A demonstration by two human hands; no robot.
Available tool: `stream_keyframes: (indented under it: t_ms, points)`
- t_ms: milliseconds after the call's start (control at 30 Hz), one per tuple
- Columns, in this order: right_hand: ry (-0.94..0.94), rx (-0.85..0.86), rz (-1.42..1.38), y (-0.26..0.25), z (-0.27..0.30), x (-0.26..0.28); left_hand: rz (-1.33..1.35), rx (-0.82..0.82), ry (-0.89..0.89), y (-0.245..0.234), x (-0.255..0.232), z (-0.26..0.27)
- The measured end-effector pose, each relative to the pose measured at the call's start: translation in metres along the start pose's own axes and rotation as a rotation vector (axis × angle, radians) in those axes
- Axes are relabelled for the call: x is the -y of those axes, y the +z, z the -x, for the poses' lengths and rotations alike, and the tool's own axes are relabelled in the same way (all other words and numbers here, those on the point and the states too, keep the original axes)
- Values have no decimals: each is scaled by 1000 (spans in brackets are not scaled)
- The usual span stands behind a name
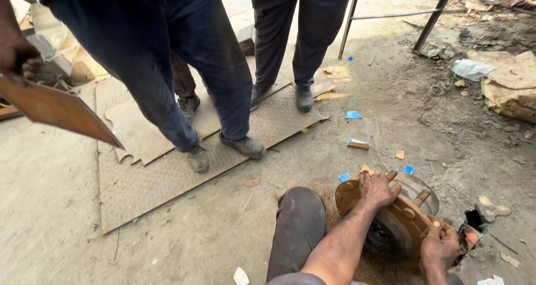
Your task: The person sits on the ground and scrubs a rusty metal wheel hub with a small abrasive block. They rotate the hub to clean different sections, producing metal shavings on the floor.
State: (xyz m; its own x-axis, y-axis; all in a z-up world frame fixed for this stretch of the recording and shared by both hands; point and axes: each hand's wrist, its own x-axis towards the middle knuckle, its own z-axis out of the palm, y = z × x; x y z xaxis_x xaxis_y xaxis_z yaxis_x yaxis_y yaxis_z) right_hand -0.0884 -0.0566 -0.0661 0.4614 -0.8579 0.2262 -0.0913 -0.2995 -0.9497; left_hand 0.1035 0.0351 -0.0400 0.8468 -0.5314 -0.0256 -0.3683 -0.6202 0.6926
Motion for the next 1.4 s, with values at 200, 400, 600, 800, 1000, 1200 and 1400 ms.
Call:
stream_keyframes:
  t_ms: [200, 400, 600, 800, 1000, 1200, 1400]
  points:
    - [-180, -141, 400, 2, -4, 2, 69, 155, -45, 2, 4, -3]
    - [-275, 60, 557, -4, -20, 39, 271, 110, -19, -1, 32, -22]
    - [-666, -124, 810, -10, -12, 46, 422, 146, -38, 18, 56, -36]
    - [-478, 21, 632, 5, -6, 68, 432, 137, 40, 10, 50, -31]
    - [-562, 159, 879, 54, -22, 93, 386, 147, 84, -11, 31, -20]
    - [-372, 74, 606, 2, -10, 73, 347, 143, 125, -6, 38, -18]
    - [-280, 43, 682, -7, -5, 71, 247, 242, 18, -15, 23, -8]
